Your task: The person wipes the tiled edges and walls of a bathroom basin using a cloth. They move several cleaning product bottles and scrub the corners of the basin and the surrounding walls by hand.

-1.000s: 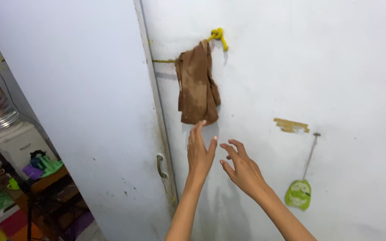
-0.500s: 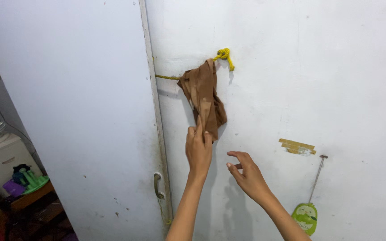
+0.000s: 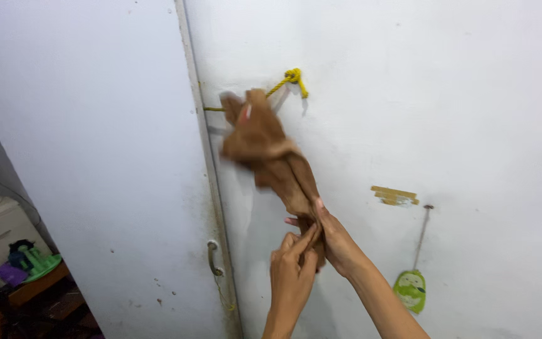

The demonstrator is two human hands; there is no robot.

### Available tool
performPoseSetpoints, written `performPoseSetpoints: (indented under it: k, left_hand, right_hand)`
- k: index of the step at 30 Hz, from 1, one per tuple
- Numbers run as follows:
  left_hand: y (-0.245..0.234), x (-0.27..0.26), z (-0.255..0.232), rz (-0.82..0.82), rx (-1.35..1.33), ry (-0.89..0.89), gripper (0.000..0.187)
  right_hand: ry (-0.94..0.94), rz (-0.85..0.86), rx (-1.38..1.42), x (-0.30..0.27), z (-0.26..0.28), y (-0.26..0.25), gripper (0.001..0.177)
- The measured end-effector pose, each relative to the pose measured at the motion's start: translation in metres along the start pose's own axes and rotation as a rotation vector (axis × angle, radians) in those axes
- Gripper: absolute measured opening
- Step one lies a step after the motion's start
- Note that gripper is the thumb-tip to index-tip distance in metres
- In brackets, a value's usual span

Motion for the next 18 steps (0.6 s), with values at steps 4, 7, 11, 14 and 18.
performPoseSetpoints:
  k: [4, 7, 11, 14, 18]
  left_hand:
    - [0.025, -0.024, 0.002, 0.035, -0.124, -0.062, 0.047]
    - [0.038, -0.049, -0.003, 0.169, -0.211, 0.073, 0.044]
    - [0.081, -0.096, -0.004, 0.552, -0.367, 0.031, 0.049]
    - [0.118, -0.140, -0.002, 0.736, -0.393, -0.193, 0.055]
    - [0.171, -0.172, -0.035, 0.425, -0.295, -0.021, 0.064]
  right_hand:
    - [0.014, -0.093, 0.052, -0.022, -0.003, -0.018, 0.059]
    - [0.021, -0.178, -0.028, -0.053, -0.020, -0.038, 0.045]
    - [0.020, -0.159, -0.074, -0.119, -0.047, -0.086, 0.042]
    - [0.041, -0.208, -0.058, -0.183, -0.070, -0.142, 0.042]
    - [0.170, -0.303, -0.103, -0.272, -0.110, -0.215, 0.043]
Point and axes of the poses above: each hand's wrist, its own x-axis towards the middle knuckle, its own y-axis out of the palm, z = x × y, the point moved 6 cm from there along x, towards the middle knuckle, and after that the axes turned 14 degrees about y, right-handed, at the moved point
